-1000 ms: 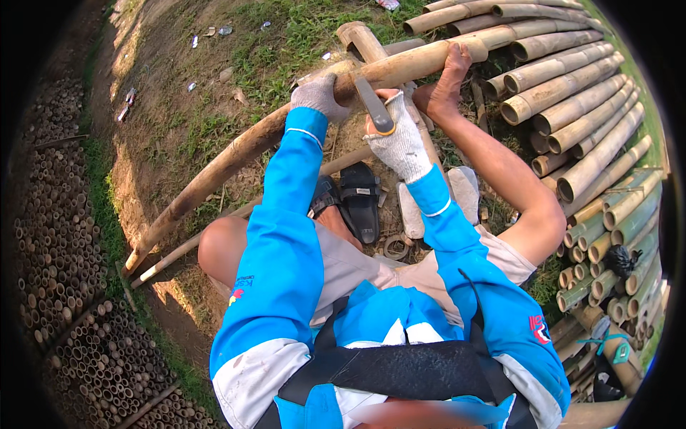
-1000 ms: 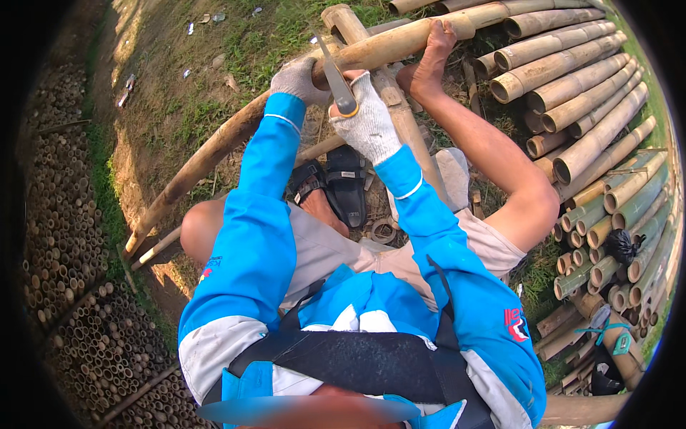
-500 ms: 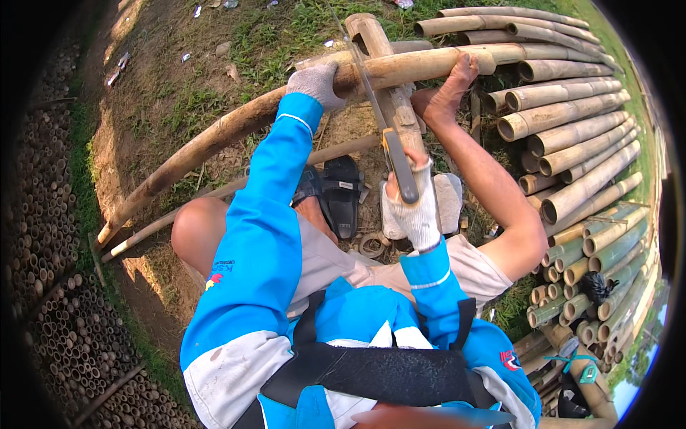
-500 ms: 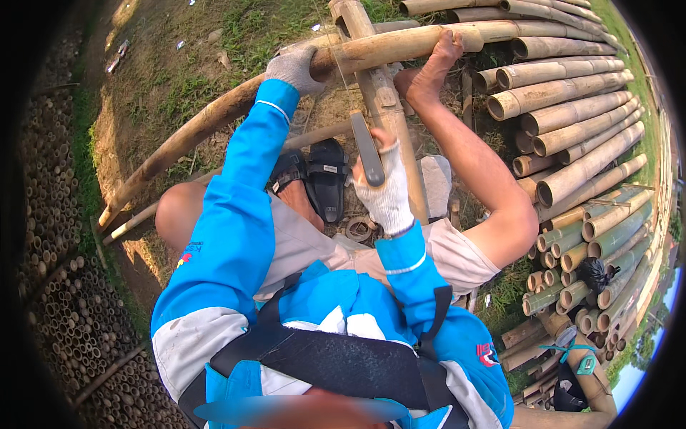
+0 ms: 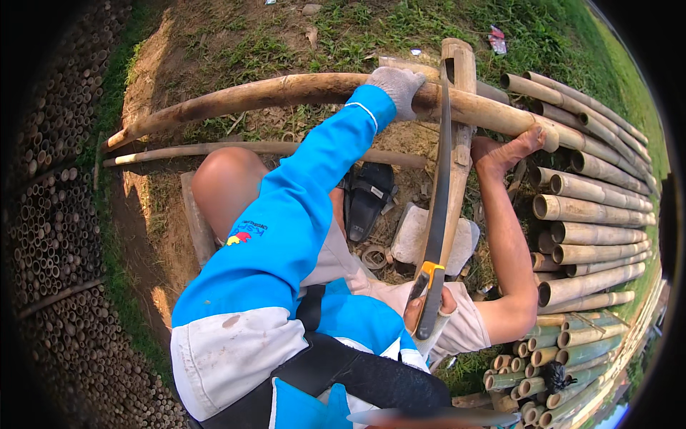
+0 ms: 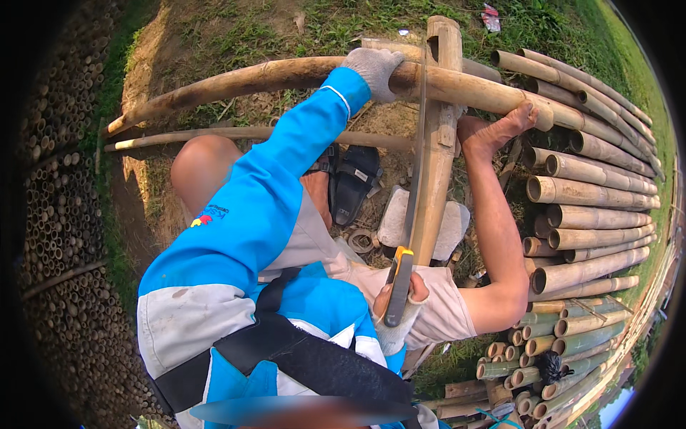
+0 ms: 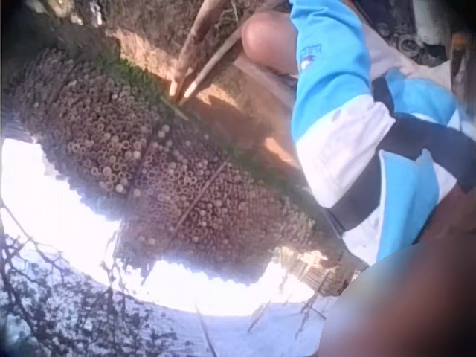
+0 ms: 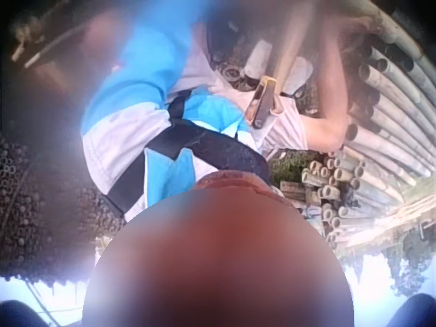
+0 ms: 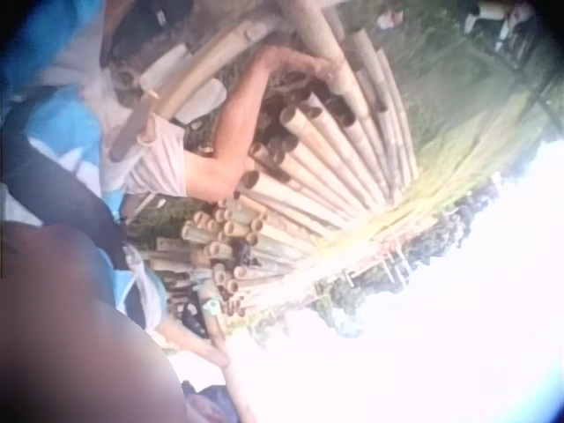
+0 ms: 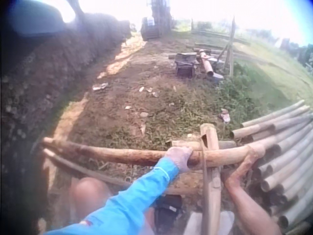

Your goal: The person uses a hand saw to cut long bamboo poles into shorter sections. They position each pole on a wooden support, saw through it, and then move the cut pieces aside.

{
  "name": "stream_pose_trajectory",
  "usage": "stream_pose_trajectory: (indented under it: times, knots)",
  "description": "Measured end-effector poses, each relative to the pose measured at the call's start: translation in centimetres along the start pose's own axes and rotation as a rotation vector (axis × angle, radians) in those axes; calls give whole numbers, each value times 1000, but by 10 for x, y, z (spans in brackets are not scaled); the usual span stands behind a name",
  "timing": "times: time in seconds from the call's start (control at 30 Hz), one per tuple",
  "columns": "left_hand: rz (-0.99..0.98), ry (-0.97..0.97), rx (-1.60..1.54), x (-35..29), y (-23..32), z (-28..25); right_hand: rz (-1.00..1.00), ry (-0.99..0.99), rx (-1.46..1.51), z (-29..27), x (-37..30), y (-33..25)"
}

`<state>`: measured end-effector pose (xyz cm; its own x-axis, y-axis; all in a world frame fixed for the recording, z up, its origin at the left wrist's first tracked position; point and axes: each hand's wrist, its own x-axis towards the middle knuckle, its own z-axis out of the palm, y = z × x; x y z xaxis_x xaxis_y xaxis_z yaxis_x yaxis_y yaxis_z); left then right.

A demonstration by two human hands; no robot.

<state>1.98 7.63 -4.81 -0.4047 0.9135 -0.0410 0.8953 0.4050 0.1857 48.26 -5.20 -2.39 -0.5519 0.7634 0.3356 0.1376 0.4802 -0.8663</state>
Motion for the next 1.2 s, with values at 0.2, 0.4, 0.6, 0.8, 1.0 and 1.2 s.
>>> stream_pose_trajectory:
  times: [0.2,0.4,0.6,0.8,1.0,1.2]
  knots:
    - [-8,-7,-73,-13,5,-13,-44,-54,-36,125,278,63]
    - [40,-136,-48,-12,5,-16,-111,-41,-189,43,94,85]
    - [50,-41,-108,-10,-4,-20,-20,-27,185,11,34,91]
    - [47,-88,-88,-22,1,-32,367,-408,-21,88,245,40]
    - [90,-83,-89,-12,-1,-21,96,-96,50,2,43,88]
    - [68,-14,-21,-4,-1,-7,-74,-8,-143,-3,39,51]
